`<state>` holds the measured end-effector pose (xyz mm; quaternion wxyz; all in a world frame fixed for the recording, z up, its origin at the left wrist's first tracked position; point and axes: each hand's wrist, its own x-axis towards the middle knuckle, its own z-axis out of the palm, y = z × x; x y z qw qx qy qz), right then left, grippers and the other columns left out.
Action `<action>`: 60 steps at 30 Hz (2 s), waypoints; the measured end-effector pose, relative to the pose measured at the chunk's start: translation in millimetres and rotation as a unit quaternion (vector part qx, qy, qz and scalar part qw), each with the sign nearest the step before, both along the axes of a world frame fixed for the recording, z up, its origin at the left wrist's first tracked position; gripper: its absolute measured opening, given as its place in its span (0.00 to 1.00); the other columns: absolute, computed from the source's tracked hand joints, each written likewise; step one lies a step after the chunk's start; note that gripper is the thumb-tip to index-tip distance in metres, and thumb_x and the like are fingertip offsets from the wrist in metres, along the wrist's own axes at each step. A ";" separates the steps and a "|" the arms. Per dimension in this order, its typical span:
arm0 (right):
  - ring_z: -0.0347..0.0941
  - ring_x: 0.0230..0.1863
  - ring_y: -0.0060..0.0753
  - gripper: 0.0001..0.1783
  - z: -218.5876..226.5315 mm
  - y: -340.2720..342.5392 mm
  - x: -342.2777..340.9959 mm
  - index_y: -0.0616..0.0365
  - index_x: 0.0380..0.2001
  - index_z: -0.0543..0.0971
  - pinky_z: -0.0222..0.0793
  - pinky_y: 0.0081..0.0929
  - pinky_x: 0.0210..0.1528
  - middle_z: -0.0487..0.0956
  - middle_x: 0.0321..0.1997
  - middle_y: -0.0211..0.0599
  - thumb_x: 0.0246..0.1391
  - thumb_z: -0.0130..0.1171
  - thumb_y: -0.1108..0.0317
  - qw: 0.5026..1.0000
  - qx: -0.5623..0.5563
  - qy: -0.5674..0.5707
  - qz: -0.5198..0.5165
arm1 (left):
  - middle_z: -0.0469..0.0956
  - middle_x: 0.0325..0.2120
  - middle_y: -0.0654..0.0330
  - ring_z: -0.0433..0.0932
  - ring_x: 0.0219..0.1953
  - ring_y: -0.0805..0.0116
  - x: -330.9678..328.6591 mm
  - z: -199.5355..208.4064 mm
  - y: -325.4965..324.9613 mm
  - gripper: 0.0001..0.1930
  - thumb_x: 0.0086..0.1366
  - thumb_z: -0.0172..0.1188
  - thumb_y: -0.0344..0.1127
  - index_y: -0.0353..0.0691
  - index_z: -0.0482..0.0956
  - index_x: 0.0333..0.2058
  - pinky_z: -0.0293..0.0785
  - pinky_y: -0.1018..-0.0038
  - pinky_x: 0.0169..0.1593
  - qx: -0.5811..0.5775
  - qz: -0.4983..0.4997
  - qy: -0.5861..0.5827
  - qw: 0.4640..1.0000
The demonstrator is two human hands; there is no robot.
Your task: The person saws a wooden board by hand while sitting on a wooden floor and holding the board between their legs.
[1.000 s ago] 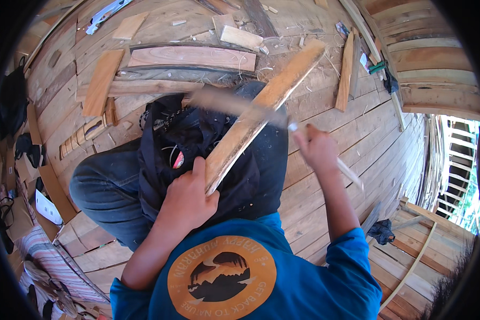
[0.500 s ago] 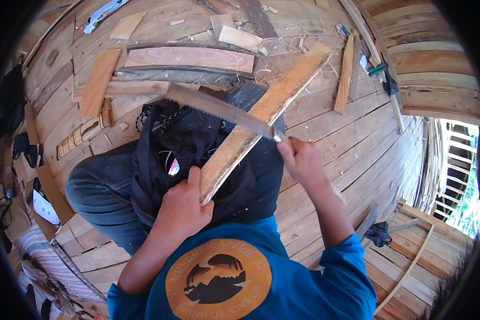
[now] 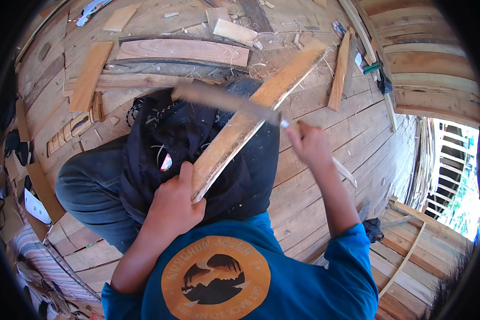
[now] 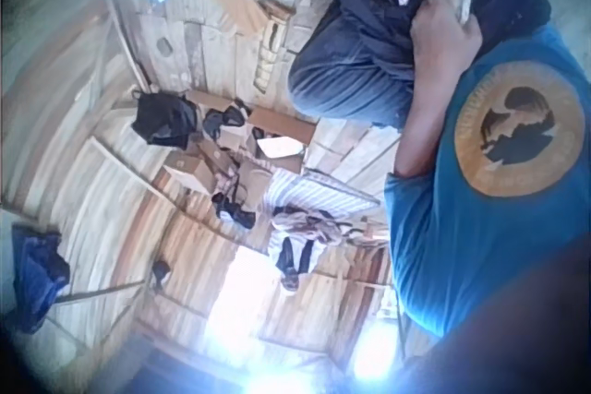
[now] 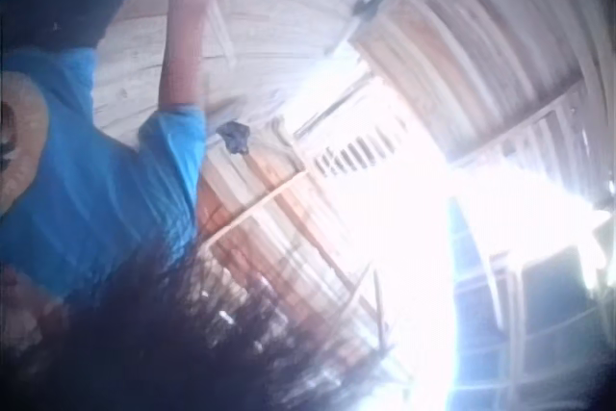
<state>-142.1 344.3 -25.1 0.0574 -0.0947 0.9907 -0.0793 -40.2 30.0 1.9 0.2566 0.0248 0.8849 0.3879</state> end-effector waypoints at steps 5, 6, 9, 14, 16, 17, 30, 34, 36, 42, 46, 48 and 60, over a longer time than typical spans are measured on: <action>0.74 0.19 0.56 0.35 7.4 -3.4 -4.8 0.59 0.16 0.73 0.69 0.46 0.23 0.72 0.13 0.49 0.54 0.51 0.34 1.000 0.009 -0.003 -0.023 | 0.75 0.25 0.38 0.77 0.31 0.37 -6.1 -3.5 2.9 0.24 0.49 0.60 0.30 0.33 0.61 0.43 0.75 0.52 0.38 0.014 0.009 -0.011 1.000; 0.74 0.19 0.56 0.35 14.3 -17.4 4.6 0.59 0.16 0.73 0.69 0.46 0.23 0.72 0.13 0.49 0.55 0.51 0.34 1.000 0.007 -0.013 -0.016 | 0.75 0.25 0.38 0.77 0.31 0.37 -5.9 -2.9 1.6 0.23 0.49 0.60 0.30 0.33 0.61 0.43 0.75 0.52 0.38 0.012 0.011 -0.009 1.000; 0.74 0.19 0.55 0.34 14.6 -20.9 9.8 0.58 0.16 0.73 0.69 0.46 0.22 0.72 0.12 0.48 0.55 0.51 0.35 0.999 0.026 -0.004 0.035 | 0.75 0.25 0.38 0.77 0.31 0.37 -2.7 -2.0 2.5 0.23 0.50 0.60 0.30 0.33 0.61 0.43 0.75 0.52 0.38 0.012 0.019 -0.002 1.000; 0.74 0.18 0.55 0.34 2.5 -7.9 -6.8 0.58 0.17 0.73 0.70 0.45 0.21 0.73 0.13 0.49 0.54 0.52 0.35 1.000 0.028 0.010 0.005 | 0.76 0.26 0.38 0.77 0.32 0.37 -10.5 -1.6 7.1 0.23 0.50 0.60 0.30 0.33 0.61 0.43 0.75 0.52 0.39 0.011 0.016 -0.006 1.000; 0.74 0.18 0.54 0.34 5.4 -19.5 3.1 0.59 0.19 0.73 0.70 0.45 0.21 0.73 0.13 0.48 0.55 0.51 0.35 0.999 0.027 0.006 0.025 | 0.75 0.26 0.37 0.77 0.32 0.37 -10.2 0.2 1.5 0.23 0.50 0.59 0.30 0.33 0.61 0.43 0.75 0.52 0.39 0.008 0.018 -0.021 1.000; 0.75 0.19 0.54 0.34 12.6 -26.8 9.1 0.59 0.19 0.73 0.70 0.45 0.22 0.73 0.13 0.48 0.56 0.51 0.35 0.999 0.033 -0.016 0.030 | 0.75 0.26 0.37 0.77 0.32 0.37 -10.2 1.1 -0.5 0.23 0.50 0.59 0.30 0.33 0.60 0.43 0.75 0.52 0.39 0.005 0.020 -0.028 0.999; 0.75 0.21 0.57 0.33 13.4 -33.7 -4.4 0.60 0.18 0.75 0.71 0.47 0.24 0.74 0.14 0.51 0.57 0.51 0.38 0.998 0.015 -0.020 0.060 | 0.74 0.26 0.34 0.74 0.35 0.32 -10.7 2.1 0.6 0.21 0.50 0.57 0.28 0.33 0.60 0.42 0.71 0.50 0.40 0.027 0.035 -0.050 0.998; 0.72 0.21 0.61 0.31 0.9 4.9 -40.2 0.62 0.18 0.74 0.68 0.47 0.24 0.72 0.15 0.55 0.58 0.54 0.43 0.999 0.021 -0.003 -0.027 | 0.75 0.26 0.36 0.77 0.33 0.36 -9.0 1.0 1.2 0.23 0.50 0.59 0.30 0.32 0.61 0.43 0.74 0.51 0.40 0.017 0.023 -0.028 0.999; 0.74 0.20 0.58 0.33 2.5 6.6 -40.4 0.60 0.18 0.75 0.70 0.47 0.24 0.73 0.14 0.52 0.56 0.52 0.38 0.999 0.039 -0.001 -0.029 | 0.75 0.26 0.36 0.77 0.33 0.36 -12.8 0.5 1.8 0.23 0.50 0.59 0.30 0.32 0.61 0.43 0.74 0.51 0.39 0.021 0.022 -0.038 0.999; 0.75 0.21 0.57 0.34 11.3 -17.5 -17.3 0.61 0.17 0.74 0.70 0.47 0.24 0.74 0.14 0.51 0.57 0.50 0.37 0.998 0.019 -0.022 0.054 | 0.75 0.26 0.37 0.77 0.32 0.36 -8.2 -2.3 0.0 0.23 0.50 0.59 0.29 0.33 0.61 0.43 0.74 0.52 0.38 0.021 0.030 -0.029 0.999; 0.74 0.22 0.59 0.31 0.7 18.7 -47.2 0.63 0.20 0.75 0.69 0.47 0.25 0.73 0.16 0.55 0.58 0.54 0.42 0.997 0.051 0.002 -0.051 | 0.75 0.25 0.36 0.76 0.32 0.35 -11.9 -2.1 0.3 0.22 0.49 0.59 0.29 0.33 0.61 0.42 0.74 0.51 0.38 0.034 0.024 -0.028 0.999; 0.75 0.21 0.57 0.32 -2.9 13.0 -44.8 0.60 0.19 0.75 0.70 0.47 0.25 0.73 0.15 0.52 0.57 0.52 0.38 0.998 0.031 -0.007 -0.057 | 0.74 0.25 0.36 0.76 0.31 0.35 -14.4 -0.2 -0.6 0.22 0.49 0.58 0.28 0.32 0.61 0.42 0.74 0.51 0.37 0.036 0.025 -0.043 0.998; 0.76 0.21 0.56 0.33 -1.3 11.0 -49.2 0.60 0.19 0.75 0.71 0.47 0.25 0.74 0.14 0.51 0.58 0.50 0.38 0.998 0.062 0.015 -0.023 | 0.74 0.25 0.34 0.76 0.33 0.33 -16.6 -0.4 -1.6 0.21 0.50 0.58 0.28 0.32 0.60 0.42 0.73 0.51 0.38 0.055 0.034 -0.063 0.996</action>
